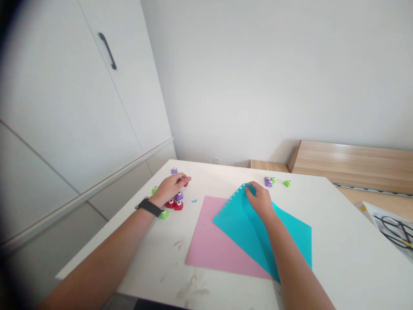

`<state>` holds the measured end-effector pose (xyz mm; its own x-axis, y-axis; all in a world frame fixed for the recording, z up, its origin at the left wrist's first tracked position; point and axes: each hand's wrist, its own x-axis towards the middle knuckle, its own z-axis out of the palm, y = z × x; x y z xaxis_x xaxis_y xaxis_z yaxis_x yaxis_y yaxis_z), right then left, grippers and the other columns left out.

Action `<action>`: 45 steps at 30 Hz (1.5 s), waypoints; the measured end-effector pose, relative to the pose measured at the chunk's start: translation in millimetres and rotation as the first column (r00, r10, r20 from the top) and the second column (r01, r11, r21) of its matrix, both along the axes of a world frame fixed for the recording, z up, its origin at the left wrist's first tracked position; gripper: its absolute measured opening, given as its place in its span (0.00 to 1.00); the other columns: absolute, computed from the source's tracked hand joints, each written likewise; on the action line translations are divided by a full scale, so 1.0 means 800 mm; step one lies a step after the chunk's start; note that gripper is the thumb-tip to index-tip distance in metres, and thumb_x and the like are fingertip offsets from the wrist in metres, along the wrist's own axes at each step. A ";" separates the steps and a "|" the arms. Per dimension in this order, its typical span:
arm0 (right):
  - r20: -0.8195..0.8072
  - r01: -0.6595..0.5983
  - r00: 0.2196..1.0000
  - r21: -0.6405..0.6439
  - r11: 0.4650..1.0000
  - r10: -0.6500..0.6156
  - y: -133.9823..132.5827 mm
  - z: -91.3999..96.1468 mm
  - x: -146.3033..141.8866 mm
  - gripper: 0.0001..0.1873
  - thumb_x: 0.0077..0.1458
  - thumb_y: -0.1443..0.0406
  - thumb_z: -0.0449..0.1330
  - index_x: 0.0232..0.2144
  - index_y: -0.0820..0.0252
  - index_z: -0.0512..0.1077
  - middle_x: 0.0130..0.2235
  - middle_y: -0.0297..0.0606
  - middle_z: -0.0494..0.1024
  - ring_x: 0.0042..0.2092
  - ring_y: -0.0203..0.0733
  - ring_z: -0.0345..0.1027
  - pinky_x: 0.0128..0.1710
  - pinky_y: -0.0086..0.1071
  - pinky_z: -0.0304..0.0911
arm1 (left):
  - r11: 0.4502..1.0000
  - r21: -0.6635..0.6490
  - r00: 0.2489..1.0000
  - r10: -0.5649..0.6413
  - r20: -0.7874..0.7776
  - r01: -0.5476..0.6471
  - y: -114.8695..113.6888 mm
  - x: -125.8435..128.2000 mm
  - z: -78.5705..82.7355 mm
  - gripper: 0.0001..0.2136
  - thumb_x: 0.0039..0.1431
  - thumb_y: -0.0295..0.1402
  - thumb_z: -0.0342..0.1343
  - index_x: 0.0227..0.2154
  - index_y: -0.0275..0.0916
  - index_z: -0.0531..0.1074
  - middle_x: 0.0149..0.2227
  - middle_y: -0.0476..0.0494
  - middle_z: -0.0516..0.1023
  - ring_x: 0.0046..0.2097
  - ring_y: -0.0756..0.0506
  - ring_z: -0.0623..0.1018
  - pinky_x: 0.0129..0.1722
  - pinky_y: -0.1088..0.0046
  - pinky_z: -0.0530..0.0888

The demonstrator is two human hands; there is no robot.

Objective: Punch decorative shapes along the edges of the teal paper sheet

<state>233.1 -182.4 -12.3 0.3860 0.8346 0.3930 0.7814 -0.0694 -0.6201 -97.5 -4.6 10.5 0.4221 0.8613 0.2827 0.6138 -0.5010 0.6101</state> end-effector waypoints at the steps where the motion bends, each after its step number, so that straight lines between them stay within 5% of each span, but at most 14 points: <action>1: -0.002 0.000 1.000 -0.002 1.000 0.000 0.000 0.000 0.001 0.15 0.58 0.55 0.53 0.40 0.55 0.75 0.37 0.37 0.81 0.36 0.45 0.72 0.37 0.35 0.62 | 1.000 -0.006 0.999 -0.019 0.040 0.020 0.000 0.001 -0.002 0.16 0.60 0.50 0.51 0.31 0.43 0.74 0.27 0.49 0.77 0.29 0.46 0.75 0.31 0.72 0.66; 6: -0.010 0.006 1.000 0.003 1.000 -0.006 -0.001 -0.002 0.003 0.15 0.58 0.55 0.54 0.40 0.55 0.75 0.37 0.37 0.81 0.36 0.45 0.73 0.38 0.36 0.63 | 0.984 -0.097 0.976 -0.128 0.178 0.147 -0.004 0.009 -0.010 0.16 0.61 0.48 0.50 0.34 0.41 0.73 0.29 0.49 0.78 0.30 0.47 0.75 0.31 0.73 0.69; 13: -0.009 0.003 1.000 0.000 1.000 -0.003 0.001 -0.003 -0.001 0.15 0.58 0.56 0.54 0.39 0.55 0.75 0.38 0.37 0.80 0.37 0.46 0.73 0.38 0.36 0.62 | 0.962 -0.048 0.958 -0.262 0.114 0.269 -0.023 0.024 -0.011 0.14 0.66 0.46 0.46 0.38 0.43 0.71 0.30 0.49 0.80 0.32 0.47 0.77 0.35 0.73 0.69; 18: 0.001 0.002 1.000 0.006 1.000 -0.002 0.002 -0.002 -0.001 0.15 0.58 0.56 0.53 0.40 0.55 0.75 0.38 0.36 0.80 0.37 0.45 0.72 0.37 0.35 0.62 | 0.976 -0.033 0.976 -0.218 -0.015 0.218 -0.029 0.030 -0.016 0.16 0.67 0.48 0.44 0.38 0.43 0.70 0.30 0.48 0.81 0.33 0.45 0.79 0.34 0.71 0.67; 28: 0.017 -0.051 0.999 -0.003 0.999 0.051 0.001 -0.002 -0.013 0.13 0.60 0.58 0.52 0.40 0.54 0.74 0.37 0.37 0.80 0.37 0.45 0.73 0.38 0.35 0.63 | 0.983 0.079 0.978 -0.155 -0.138 0.167 -0.023 0.029 -0.026 0.10 0.62 0.44 0.54 0.34 0.43 0.70 0.32 0.48 0.81 0.35 0.44 0.78 0.33 0.73 0.65; 35: 0.109 -0.158 0.982 0.049 0.986 0.152 0.003 0.004 -0.026 0.10 0.59 0.63 0.54 0.38 0.55 0.75 0.39 0.38 0.80 0.44 0.47 0.71 0.47 0.38 0.62 | 0.966 0.208 0.981 -0.128 -0.143 0.156 -0.061 0.039 0.006 0.12 0.59 0.46 0.57 0.38 0.43 0.74 0.36 0.46 0.79 0.37 0.43 0.76 0.37 0.70 0.65; 38: 0.052 -0.199 0.980 0.102 0.975 0.194 0.002 0.008 -0.033 0.10 0.59 0.62 0.55 0.39 0.55 0.75 0.40 0.38 0.80 0.46 0.46 0.70 0.49 0.39 0.62 | 0.956 0.104 0.961 -0.275 -0.017 0.276 -0.097 0.054 0.017 0.18 0.57 0.49 0.58 0.45 0.44 0.73 0.36 0.46 0.78 0.36 0.43 0.76 0.37 0.70 0.67; 40: 0.014 -0.211 0.977 0.132 0.969 0.211 0.002 0.012 -0.038 0.10 0.59 0.62 0.55 0.40 0.54 0.75 0.41 0.38 0.80 0.45 0.46 0.70 0.50 0.39 0.62 | 0.896 -0.054 0.897 -0.437 0.060 0.440 -0.119 0.064 0.014 0.20 0.56 0.47 0.60 0.48 0.43 0.72 0.40 0.44 0.79 0.36 0.44 0.77 0.36 0.71 0.68; 42: -0.008 -0.210 0.977 0.152 0.966 0.213 0.002 0.014 -0.039 0.10 0.60 0.61 0.55 0.40 0.55 0.74 0.41 0.38 0.80 0.45 0.46 0.70 0.50 0.40 0.63 | 0.832 -0.194 0.854 -0.513 0.087 0.519 -0.134 0.071 0.003 0.17 0.55 0.46 0.61 0.43 0.42 0.74 0.37 0.45 0.80 0.34 0.44 0.77 0.33 0.72 0.68; 45: -0.017 -0.151 0.988 0.156 0.976 0.155 0.004 0.011 -0.026 0.13 0.60 0.57 0.55 0.39 0.55 0.74 0.41 0.39 0.79 0.44 0.46 0.70 0.48 0.40 0.63 | 0.815 -0.290 0.856 -0.515 0.036 0.502 -0.140 0.074 -0.014 0.13 0.53 0.45 0.61 0.34 0.40 0.74 0.29 0.47 0.78 0.32 0.43 0.77 0.29 0.73 0.66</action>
